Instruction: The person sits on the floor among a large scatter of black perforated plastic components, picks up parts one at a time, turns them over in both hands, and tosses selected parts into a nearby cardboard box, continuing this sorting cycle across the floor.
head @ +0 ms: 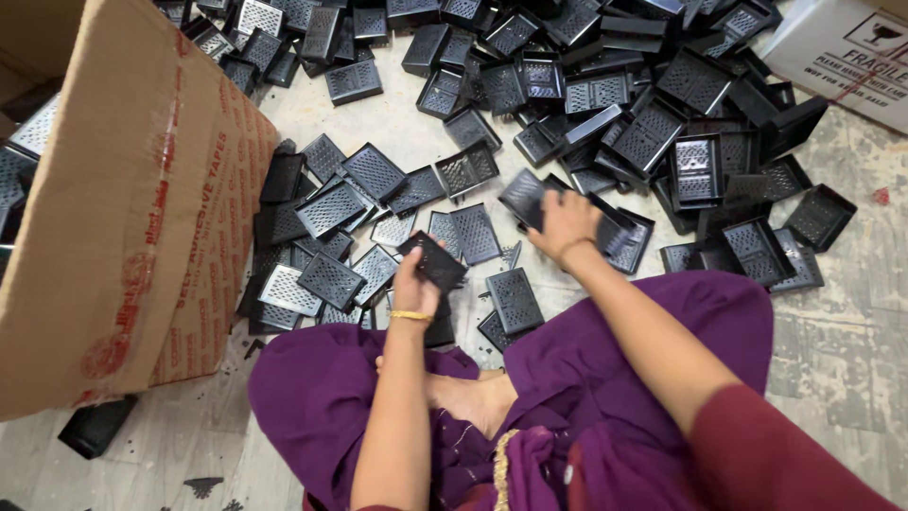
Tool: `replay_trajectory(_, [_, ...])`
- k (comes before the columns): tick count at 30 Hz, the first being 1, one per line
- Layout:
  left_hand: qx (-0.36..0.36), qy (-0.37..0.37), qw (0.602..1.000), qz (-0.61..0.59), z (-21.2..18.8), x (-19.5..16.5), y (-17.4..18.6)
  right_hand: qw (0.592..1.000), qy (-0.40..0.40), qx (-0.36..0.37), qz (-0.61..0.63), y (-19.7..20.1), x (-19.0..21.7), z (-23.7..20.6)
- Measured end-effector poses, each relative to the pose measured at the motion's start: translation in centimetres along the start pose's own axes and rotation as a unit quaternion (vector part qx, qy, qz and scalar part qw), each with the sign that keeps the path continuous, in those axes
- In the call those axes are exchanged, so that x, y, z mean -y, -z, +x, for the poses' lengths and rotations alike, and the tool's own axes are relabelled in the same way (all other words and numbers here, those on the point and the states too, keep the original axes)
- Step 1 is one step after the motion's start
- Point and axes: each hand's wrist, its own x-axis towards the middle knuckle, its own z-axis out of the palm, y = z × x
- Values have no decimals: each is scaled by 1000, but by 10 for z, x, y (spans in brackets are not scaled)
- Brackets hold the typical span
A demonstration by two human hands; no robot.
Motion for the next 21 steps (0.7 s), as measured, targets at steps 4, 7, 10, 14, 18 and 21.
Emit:
replay_trajectory(4, [-51, -11, 994, 93, -2, 9, -14, 987, -47, -79, 135, 10, -28, -42])
replay_trajectory(7, [-73, -5, 995, 70, -7, 11, -30, 960, -20, -164, 226, 1, -41, -61])
replay_trajectory(10, [-28, 4, 1000, 5, -13, 12, -41, 930, 6, -139, 340, -14, -31, -75])
replay_trajectory(14, [3, 39, 996, 83, -25, 8, -45, 791, 50, 62, 606, -25, 16, -102])
replay_trajectory(18, [75, 69, 978, 182, -37, 1, -49, 733, 95, 143, 658, -8, 43, -115])
replay_trajectory(21, [94, 79, 976, 181, -40, -1, -51, 754, 114, 146, 630, 6, 43, -117])
